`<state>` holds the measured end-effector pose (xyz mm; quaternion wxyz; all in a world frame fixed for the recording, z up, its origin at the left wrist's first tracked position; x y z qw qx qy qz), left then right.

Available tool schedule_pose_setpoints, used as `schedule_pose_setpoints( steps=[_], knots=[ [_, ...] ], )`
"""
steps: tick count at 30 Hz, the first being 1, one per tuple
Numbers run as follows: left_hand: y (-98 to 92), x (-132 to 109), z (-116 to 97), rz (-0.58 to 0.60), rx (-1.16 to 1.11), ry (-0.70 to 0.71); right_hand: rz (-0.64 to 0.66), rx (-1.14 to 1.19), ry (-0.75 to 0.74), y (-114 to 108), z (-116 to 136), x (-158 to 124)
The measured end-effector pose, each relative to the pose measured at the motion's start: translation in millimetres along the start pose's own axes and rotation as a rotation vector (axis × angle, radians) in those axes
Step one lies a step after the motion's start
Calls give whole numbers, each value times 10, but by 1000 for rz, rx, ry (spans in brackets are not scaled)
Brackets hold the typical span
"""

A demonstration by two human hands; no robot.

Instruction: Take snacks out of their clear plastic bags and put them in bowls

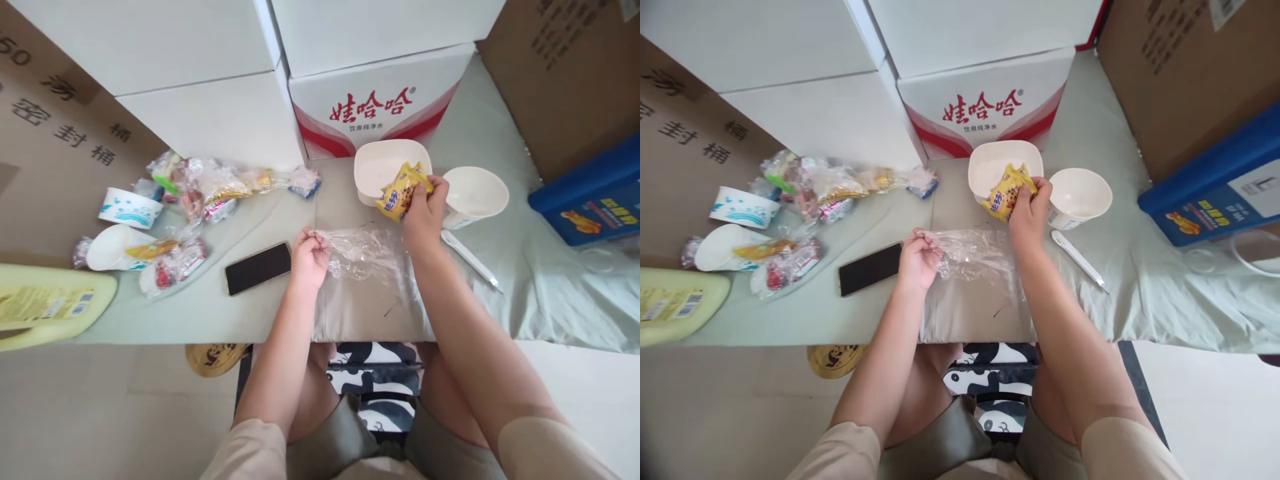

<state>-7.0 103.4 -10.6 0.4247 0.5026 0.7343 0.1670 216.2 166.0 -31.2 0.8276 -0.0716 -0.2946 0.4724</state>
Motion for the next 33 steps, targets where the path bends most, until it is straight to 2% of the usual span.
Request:
schedule_pose_setpoints(
  steps=[3, 6, 12, 17, 19, 23, 25, 29, 33],
  knots=[
    [3, -35, 3, 24, -3, -9, 49, -164, 22, -85, 148, -64],
    [11, -54, 2, 46, -21, -5, 181, -276, -30, -118, 270, -117],
    [-21, -107, -84, 46, -3, 12, 242, -230, -48, -143, 331, -190],
    [-117, -105, -256, 3, -48, 71, 375, -213, -1, -346, 476, -260],
    [-157, -85, -289, -7, -70, 87, 364, -151, 5, -451, 551, -268],
    [-186, -54, -272, 4, -91, 89, 133, -47, -40, -575, 632, -248],
    [-177, -51, -252, 11, -96, 80, 93, -69, -89, -559, 626, -252],
    [-148, -59, -239, 17, -90, 72, 128, -128, -194, -469, 587, -282],
    [-141, -57, -232, 16, -74, 61, 319, -145, -309, -437, 654, -302]
  ],
)
Point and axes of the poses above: each hand's wrist, its own x-axis towards the middle knuckle, its own y-axis out of the palm, z = x × y, the point moved 2 cm from there along x, towards the middle knuckle, and after that the axes turned 4 degrees about -x, right-handed, at the moved point
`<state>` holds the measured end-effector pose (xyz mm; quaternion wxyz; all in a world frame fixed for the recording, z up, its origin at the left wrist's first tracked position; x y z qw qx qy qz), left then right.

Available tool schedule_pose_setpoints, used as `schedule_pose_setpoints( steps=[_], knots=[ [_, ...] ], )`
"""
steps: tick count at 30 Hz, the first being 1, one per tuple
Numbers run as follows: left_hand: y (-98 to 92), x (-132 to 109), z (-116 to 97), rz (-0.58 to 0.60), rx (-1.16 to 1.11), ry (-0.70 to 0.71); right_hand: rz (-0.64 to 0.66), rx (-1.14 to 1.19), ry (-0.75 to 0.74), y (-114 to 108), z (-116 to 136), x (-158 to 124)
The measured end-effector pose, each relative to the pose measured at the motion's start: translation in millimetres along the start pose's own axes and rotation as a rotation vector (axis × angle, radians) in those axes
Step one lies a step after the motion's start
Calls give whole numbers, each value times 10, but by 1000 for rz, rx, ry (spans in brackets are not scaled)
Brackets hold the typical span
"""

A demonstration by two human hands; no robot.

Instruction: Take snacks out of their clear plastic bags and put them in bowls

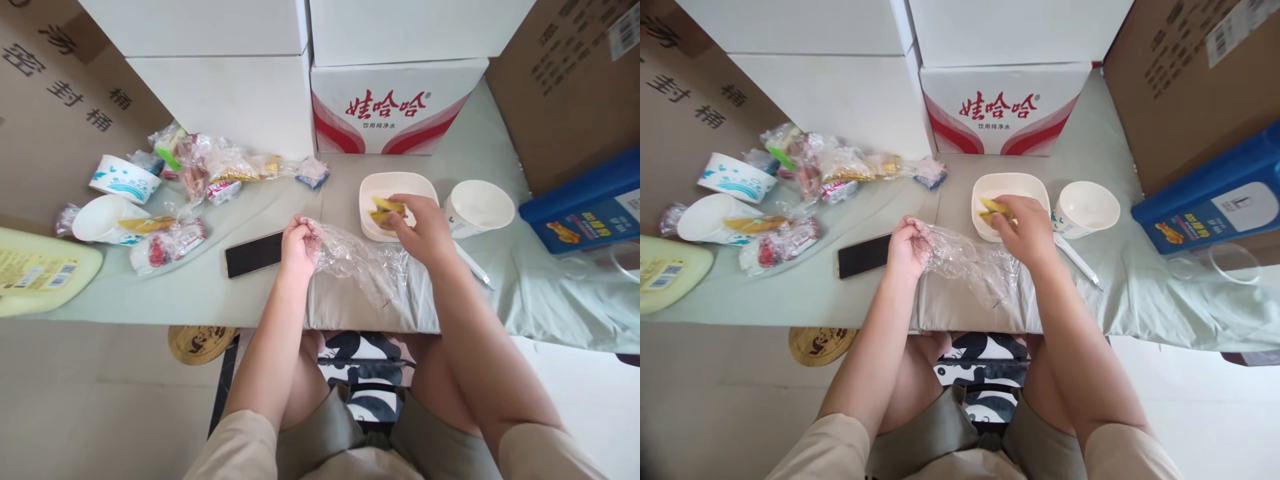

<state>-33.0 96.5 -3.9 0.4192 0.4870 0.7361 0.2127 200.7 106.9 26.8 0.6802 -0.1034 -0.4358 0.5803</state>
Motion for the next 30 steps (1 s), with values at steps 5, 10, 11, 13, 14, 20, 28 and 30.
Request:
schedule_pose_setpoints(
  steps=[5, 10, 11, 13, 14, 20, 28, 30],
  knots=[
    [-11, 19, 15, 0, 41, 14, -45, 70, -19, -158, 233, -48],
    [-25, 26, 10, -5, 75, 43, 225, 188, -233, -69, 510, -468],
    [-34, 29, 8, -7, 79, 43, 315, 164, -283, -13, 545, -580],
    [-57, 37, 3, -11, 94, 52, 482, 70, -345, 109, 570, -775],
    [-68, 42, -1, -12, 107, 61, 552, 22, -360, 169, 561, -850],
    [-50, 48, 2, -17, 210, 127, 766, 54, -421, 371, 403, -1049],
    [-5, 32, 56, -6, 345, 176, 897, 196, -449, 338, 382, -1178],
    [-21, 31, 60, 5, 375, 183, 884, 216, -446, 319, 386, -1168]
  ],
)
Point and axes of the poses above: each hand's wrist, its own x-axis towards the middle knuckle, its own y-axis out of the palm, z = x × y, the point moved 2 cm from there along x, towards the middle knuckle, and after that the axes turned 4 degrees about -x, right-handed, at the moved point
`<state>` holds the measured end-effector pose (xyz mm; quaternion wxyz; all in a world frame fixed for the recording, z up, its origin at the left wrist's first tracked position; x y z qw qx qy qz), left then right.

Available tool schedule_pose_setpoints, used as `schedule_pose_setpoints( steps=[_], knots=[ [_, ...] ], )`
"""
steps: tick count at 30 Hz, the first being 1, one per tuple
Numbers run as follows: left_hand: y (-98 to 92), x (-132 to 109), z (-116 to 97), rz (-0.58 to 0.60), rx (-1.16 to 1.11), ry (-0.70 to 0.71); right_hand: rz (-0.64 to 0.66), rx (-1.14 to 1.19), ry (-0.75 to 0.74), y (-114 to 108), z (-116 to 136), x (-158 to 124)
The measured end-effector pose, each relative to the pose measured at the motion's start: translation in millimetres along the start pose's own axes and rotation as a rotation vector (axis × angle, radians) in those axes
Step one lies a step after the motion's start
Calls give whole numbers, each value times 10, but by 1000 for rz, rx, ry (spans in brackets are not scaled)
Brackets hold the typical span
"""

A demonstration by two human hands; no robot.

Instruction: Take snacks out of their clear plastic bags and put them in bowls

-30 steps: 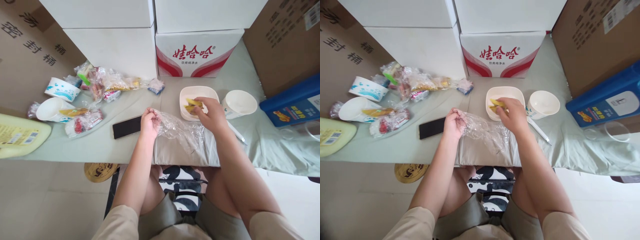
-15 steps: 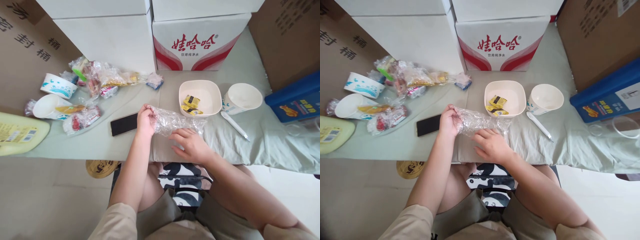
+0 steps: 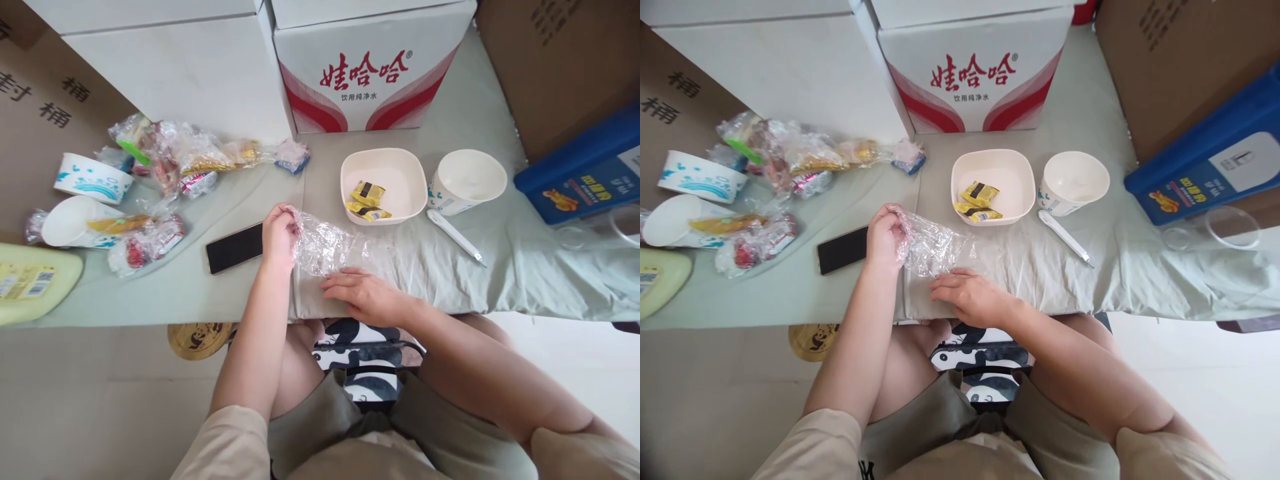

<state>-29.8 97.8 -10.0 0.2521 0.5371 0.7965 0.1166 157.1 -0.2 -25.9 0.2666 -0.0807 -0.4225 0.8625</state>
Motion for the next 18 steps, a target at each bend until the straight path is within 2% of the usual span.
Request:
schedule_pose_setpoints(
  steps=[4, 9, 15, 18],
  knots=[
    [-10, -11, 15, 12, 45, -32, -82, 69, 25, -118, -46, -23],
    [-24, -24, -15, 6, 63, 0, -317, 240, 122, -309, -163, -66],
    [-72, -44, -45, 24, 99, -16, -671, 392, 404, -360, -285, -71],
    [-81, -68, -63, 42, 141, 2, -751, 394, 462, -347, -317, -59]
  ],
)
Point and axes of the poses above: each hand's wrist, its own x-axis towards the middle knuckle, its own y-axis out of the palm, z = x × y, the point moved 2 cm from there along x, towards the middle knuckle, and after that the axes turned 4 degrees about -x, right-handed, at the moved point
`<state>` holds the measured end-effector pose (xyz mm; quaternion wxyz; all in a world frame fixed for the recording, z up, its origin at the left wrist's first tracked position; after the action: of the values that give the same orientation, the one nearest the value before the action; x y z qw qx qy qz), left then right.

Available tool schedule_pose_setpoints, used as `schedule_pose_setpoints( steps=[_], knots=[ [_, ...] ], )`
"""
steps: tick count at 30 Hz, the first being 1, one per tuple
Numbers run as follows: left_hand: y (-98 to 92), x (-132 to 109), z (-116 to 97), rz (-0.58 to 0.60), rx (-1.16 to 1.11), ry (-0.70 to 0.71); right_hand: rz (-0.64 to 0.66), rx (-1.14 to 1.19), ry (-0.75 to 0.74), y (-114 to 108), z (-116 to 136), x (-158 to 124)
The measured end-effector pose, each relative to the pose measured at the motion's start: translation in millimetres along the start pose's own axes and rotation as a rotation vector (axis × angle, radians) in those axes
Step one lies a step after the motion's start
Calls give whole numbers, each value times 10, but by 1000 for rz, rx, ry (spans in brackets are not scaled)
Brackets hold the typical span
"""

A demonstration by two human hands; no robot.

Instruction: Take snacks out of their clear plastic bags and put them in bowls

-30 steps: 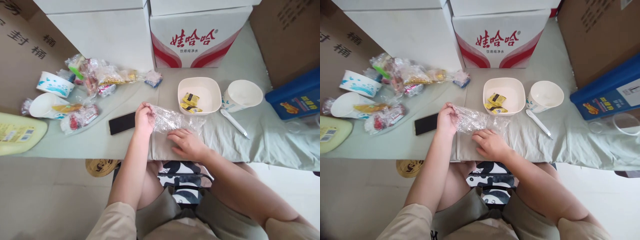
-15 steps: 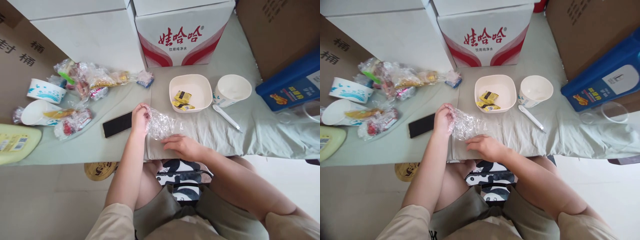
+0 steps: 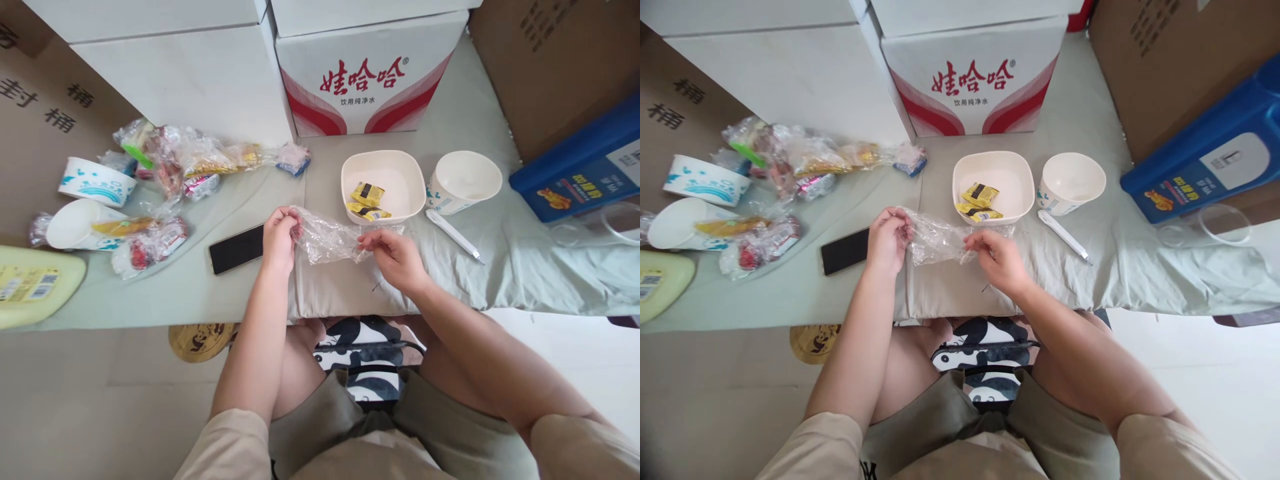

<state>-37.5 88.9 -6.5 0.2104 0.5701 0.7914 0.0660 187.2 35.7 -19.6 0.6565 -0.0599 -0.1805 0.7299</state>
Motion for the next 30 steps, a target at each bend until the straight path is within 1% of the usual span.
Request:
schedule_pose_setpoints(
  steps=[5, 10, 15, 18, 19, 20, 21, 22, 24, 25, 26, 27, 30],
  knots=[
    [-27, -11, -2, 14, 67, 53, 29, -72, -34, 41, 26, 10],
    [-60, 9, 44, 48, 222, 102, 64, -103, -29, 58, 64, 16],
    [-58, 8, 78, 67, 293, 88, 91, -102, -17, 64, 80, 20],
    [-47, 26, 97, 85, 312, 75, 81, -97, -20, 60, 76, 20],
    [-54, 38, 101, 75, 311, 84, 71, -92, -18, 55, 71, 20],
    [-71, 49, 97, 44, 310, 119, 57, -84, -13, 47, 64, 21],
    [-98, 55, 83, -6, 315, 187, 40, -76, -5, 38, 56, 21],
    [-134, 49, 58, -73, 331, 290, 22, -68, 4, 27, 46, 22],
    [-211, -21, -10, -211, 393, 551, -4, -54, 20, 5, 25, 21],
    [-238, -84, -41, -235, 440, 665, -11, -50, 25, -4, 14, 19],
    [-248, -160, -62, -205, 498, 750, -15, -50, 28, -12, 5, 16],
    [-240, -244, -71, -121, 568, 803, -15, -50, 30, -17, -3, 12],
    [-122, -500, -9, 339, 887, 833, -2, -25, 26, -16, -17, -5]
  ],
)
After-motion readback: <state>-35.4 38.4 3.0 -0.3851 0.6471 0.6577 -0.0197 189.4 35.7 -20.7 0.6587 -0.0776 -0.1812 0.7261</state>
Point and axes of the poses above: each hand's wrist, its own x-axis towards the middle knuckle, its own y-axis out of the palm, z = x × y, the point moved 2 cm from there along x, towards the middle knuckle, and after that the axes turned 4 degrees about -x, right-handed, at the moved point
